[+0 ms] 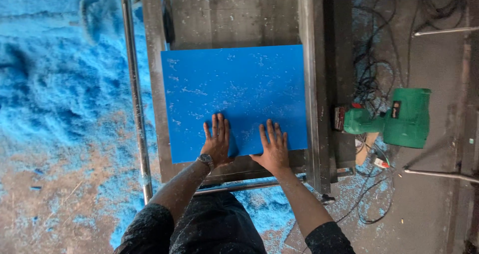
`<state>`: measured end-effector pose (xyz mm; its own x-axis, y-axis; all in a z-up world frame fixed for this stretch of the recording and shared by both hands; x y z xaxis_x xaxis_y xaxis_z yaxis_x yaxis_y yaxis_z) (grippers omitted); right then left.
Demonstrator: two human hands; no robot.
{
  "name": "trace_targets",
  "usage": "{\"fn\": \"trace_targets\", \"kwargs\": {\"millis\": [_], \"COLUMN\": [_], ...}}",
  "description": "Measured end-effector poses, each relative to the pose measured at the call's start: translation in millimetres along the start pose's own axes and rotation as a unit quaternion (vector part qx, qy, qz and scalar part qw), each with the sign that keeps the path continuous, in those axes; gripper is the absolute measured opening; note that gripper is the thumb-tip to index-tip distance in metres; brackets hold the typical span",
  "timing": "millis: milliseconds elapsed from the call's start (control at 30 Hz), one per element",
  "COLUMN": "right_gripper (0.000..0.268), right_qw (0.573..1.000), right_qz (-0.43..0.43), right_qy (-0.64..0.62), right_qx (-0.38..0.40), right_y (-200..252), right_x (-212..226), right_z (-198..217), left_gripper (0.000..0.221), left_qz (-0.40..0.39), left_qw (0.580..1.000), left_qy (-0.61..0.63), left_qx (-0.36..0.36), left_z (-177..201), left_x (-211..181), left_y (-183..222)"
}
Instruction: Cutting large blue foam boards into smaller sections using a table saw and stacking them on a pallet.
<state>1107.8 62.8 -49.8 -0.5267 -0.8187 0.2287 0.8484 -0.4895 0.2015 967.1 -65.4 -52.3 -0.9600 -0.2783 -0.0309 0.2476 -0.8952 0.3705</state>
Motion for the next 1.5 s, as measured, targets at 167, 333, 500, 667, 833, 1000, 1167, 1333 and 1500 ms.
{"fn": "trace_targets", "kwargs": {"millis": [167,333,500,667,833,1000,1167,1333,1500], "right_gripper": [0.128,0.129,0.128,0.123,0.123,0.125,0.124,0.123,0.123], "right_qw": [1.000,1.000,1.000,1.000,1.000,0.999,0.999,0.999,0.999], "right_qz": [0.000,0.000,-0.007,0.009,0.008,0.002,0.002,0.007,0.003], "right_qy": [-0.006,-0.013,-0.008,0.007,0.030,0.045,0.047,0.053,0.052], "right_qx": [0.010,0.013,0.025,0.009,0.005,0.005,0.000,-0.010,-0.009], "right_y": [-7,-14,-19,-25,-35,-44,-52,-62,-73], "right_x": [-6,-4,-3,2,1,-4,-7,-9,-8], "right_z": [-10,-8,-3,4,6,3,4,2,10], "left_gripper": [0.151,0.148,0.146,0.146,0.150,0.154,0.156,0.156,0.155], "left_qz": [0.008,0.015,0.018,0.027,0.019,0.015,0.020,0.029,0.040], "left_qw": [0.999,0.999,0.998,0.999,1.000,1.000,0.999,0.999,0.999], "left_qy": [0.029,0.043,0.050,0.031,0.006,0.011,0.021,0.003,0.017], "left_qx": [0.033,0.024,0.024,0.036,0.022,0.001,-0.016,-0.019,-0.030], "left_z": [4,2,4,10,5,10,11,14,16], "left_x": [-1,4,8,13,18,23,27,32,38], "left_y": [-13,-18,-21,-22,-32,-38,-44,-50,-60]}}
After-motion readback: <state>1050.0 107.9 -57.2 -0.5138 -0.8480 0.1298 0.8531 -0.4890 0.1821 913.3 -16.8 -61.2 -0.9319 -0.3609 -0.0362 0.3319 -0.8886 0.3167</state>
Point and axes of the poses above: each hand's wrist, its own y-axis away from the middle knuckle, its own z-axis out of the back of the hand, x = y × z, the point moved 8 cm from there along -y, towards the middle knuckle, and after that the axes turned 3 degrees about -z, right-handed, at the moved point
